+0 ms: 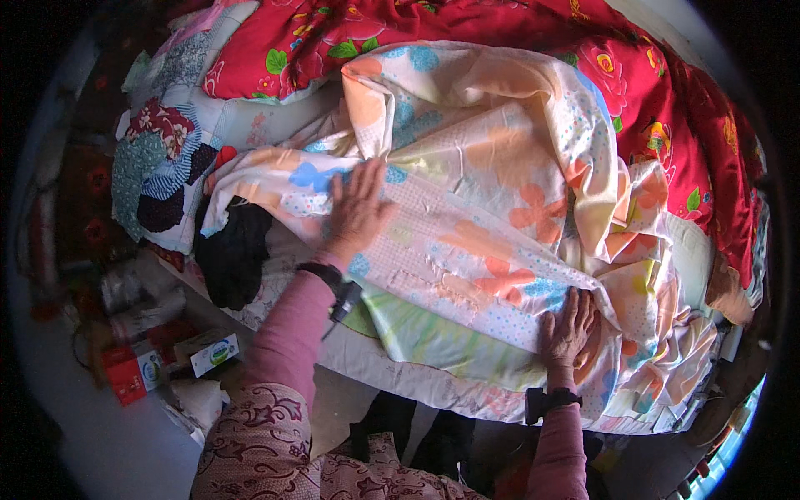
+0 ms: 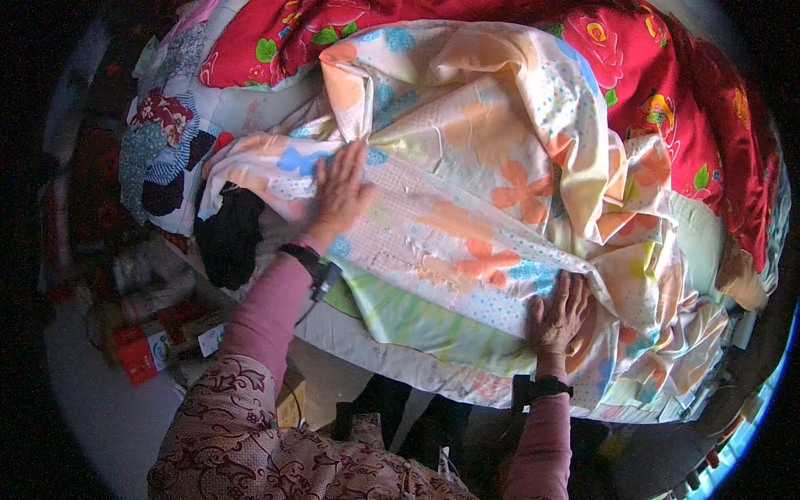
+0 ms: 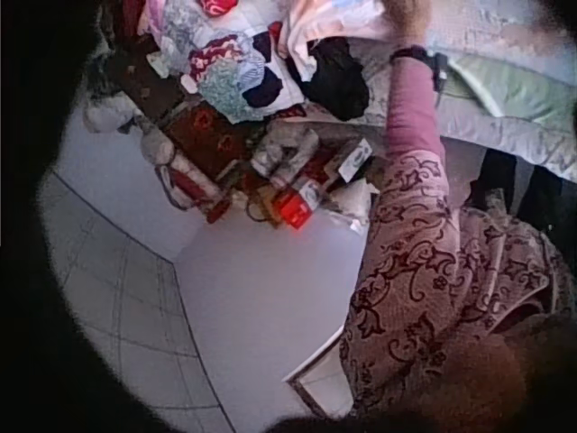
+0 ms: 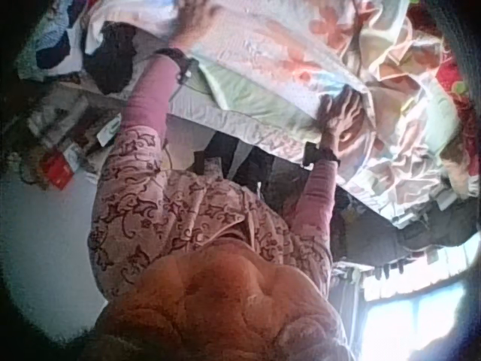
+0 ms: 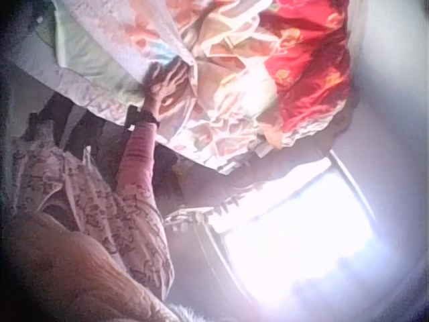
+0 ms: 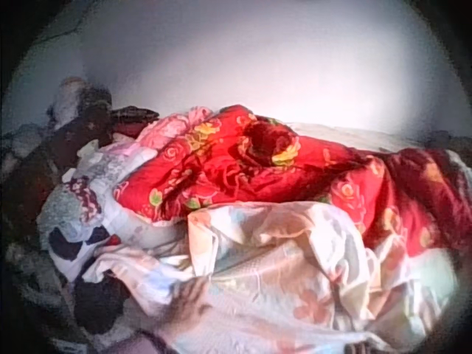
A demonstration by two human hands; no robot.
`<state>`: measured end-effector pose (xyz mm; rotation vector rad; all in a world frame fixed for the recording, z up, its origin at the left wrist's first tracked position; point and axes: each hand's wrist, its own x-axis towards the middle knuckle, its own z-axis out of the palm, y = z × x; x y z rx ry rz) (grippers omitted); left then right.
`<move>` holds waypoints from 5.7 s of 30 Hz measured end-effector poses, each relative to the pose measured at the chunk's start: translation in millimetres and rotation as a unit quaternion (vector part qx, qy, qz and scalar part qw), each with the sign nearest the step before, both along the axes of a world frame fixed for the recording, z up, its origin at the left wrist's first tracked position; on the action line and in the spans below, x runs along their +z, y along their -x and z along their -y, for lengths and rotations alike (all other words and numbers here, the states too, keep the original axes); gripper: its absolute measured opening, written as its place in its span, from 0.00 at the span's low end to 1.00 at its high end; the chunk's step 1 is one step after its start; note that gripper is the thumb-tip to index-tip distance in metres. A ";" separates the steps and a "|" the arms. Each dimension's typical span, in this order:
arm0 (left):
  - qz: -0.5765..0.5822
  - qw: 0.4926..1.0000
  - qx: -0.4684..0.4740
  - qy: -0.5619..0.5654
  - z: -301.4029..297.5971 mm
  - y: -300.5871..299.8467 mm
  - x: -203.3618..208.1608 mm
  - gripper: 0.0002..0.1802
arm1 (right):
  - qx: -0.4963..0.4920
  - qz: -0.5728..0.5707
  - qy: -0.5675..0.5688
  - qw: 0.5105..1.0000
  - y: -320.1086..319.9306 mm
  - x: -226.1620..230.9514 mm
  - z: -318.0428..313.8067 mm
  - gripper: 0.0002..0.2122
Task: The person spreads a floral-patterned sheet on a bed, then uses a pair of scissors to trim a section of the sheet. They continue to manipulate and fold the sheet after cutting.
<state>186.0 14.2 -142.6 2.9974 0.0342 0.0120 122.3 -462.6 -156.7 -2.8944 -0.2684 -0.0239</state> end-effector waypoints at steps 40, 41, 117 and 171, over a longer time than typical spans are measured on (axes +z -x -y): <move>-0.001 0.996 -0.093 -0.012 56.1 74.5 6.2 0.41 | -0.012 0.003 -0.031 0.999 0.0 -2.6 0.2 0.35; -0.018 0.998 -0.049 -0.030 32.0 76.9 6.8 0.43 | -0.012 0.005 -0.026 1.000 0.0 -2.9 -0.1 0.35; 0.038 0.987 -0.136 -0.078 301.2 23.6 -18.3 0.37 | -0.312 0.045 -0.106 0.943 190.3 61.6 234.2 0.22; 0.099 0.964 -0.223 0.110 385.7 7.2 29.7 0.33 | -0.299 0.058 -0.062 0.950 115.9 13.1 250.5 0.31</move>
